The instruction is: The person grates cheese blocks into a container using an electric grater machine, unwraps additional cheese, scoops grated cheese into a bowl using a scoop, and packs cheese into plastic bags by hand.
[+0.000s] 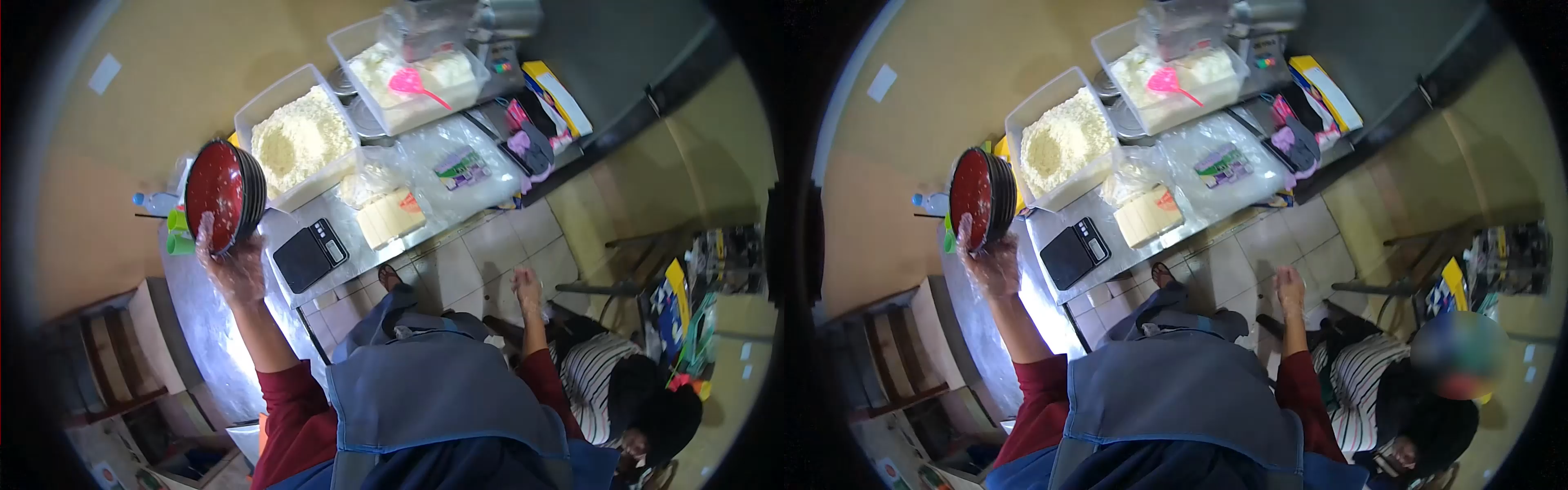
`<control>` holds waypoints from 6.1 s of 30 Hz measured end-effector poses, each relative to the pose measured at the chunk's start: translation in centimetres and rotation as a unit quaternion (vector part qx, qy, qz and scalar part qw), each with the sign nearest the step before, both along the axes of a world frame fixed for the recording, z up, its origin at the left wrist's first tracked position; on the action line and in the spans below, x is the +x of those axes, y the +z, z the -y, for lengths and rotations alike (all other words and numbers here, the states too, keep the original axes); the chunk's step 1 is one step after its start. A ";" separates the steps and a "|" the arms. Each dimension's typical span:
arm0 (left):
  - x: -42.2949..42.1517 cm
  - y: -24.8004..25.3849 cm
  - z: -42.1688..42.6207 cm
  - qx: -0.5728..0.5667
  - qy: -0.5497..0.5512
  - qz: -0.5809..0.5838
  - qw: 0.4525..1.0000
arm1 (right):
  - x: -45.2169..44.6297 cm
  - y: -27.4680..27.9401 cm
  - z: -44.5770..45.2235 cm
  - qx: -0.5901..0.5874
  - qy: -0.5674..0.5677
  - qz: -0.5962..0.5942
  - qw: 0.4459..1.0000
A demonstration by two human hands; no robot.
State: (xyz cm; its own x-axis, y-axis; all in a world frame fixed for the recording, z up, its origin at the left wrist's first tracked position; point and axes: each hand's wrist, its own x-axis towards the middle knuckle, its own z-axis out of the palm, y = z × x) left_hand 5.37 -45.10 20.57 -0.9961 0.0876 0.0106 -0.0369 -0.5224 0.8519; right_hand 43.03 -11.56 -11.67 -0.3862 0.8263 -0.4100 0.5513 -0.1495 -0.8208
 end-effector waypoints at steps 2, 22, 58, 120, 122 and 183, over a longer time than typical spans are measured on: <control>-2.6 -0.5 0.6 0.048 -0.007 -0.034 0.998 | -7.0 5.3 -2.0 0.099 0.062 -0.058 0.992; -14.8 -5.4 7.3 0.017 0.191 0.034 0.981 | -43.1 25.3 -7.9 0.512 0.381 0.248 0.729; -20.2 -17.3 -1.8 0.026 0.345 0.010 0.938 | -53.2 18.1 8.7 0.321 0.641 0.193 0.670; -20.1 -20.3 -1.7 -0.116 0.351 -0.038 0.928 | -54.6 23.3 7.2 0.088 0.546 -0.056 0.831; -20.2 -20.2 -1.6 -0.119 0.350 -0.044 0.928 | -54.5 27.7 9.6 0.183 0.566 -0.024 0.804; -19.9 -18.1 -1.9 -0.075 0.330 -0.022 0.941 | -55.6 16.6 10.0 0.423 0.525 0.061 0.736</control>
State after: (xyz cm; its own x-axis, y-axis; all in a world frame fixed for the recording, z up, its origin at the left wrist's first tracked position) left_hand -14.48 -43.21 2.50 -0.8326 -0.5465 0.0902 0.2909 -0.2930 0.9108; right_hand -12.52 -21.56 4.91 -0.9969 0.0780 -0.0054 0.0758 0.9475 -0.3108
